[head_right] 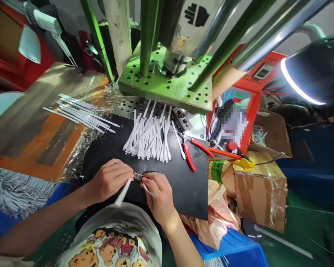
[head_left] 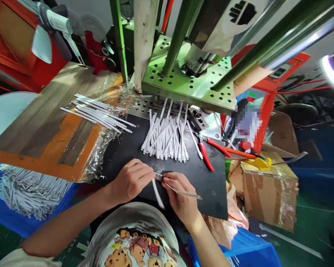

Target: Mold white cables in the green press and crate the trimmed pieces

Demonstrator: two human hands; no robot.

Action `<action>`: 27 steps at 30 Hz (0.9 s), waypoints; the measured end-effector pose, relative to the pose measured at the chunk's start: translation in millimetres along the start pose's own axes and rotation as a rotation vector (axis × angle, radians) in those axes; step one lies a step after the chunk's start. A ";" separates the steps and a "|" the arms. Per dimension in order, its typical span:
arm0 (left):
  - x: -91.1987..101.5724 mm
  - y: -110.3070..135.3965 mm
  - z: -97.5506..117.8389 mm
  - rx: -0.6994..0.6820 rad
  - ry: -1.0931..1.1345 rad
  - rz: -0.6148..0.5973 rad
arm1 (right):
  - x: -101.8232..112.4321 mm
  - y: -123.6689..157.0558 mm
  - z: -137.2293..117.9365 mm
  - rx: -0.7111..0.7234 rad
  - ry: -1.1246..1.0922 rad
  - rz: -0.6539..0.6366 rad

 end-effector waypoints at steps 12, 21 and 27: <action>58.4 -19.2 -112.9 0.196 -0.507 -0.209 | -17.1 -177.2 7.0 -0.052 0.326 -0.505; 82.0 -16.2 -117.8 0.041 -0.390 -0.090 | -64.2 -249.0 5.4 -0.106 0.473 -0.512; 147.2 10.9 -67.3 0.067 -0.033 0.420 | -53.5 -237.6 -3.0 -0.122 0.575 -0.421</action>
Point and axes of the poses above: each hand's wrist, its own y-axis away from the middle knuckle, its own x-axis out of the back of the hand, z = x × y, the point moved 10 cm from there along -y, towards the middle knuckle, and after that the axes turned 14 degrees about -z, right-handed, at the moved point
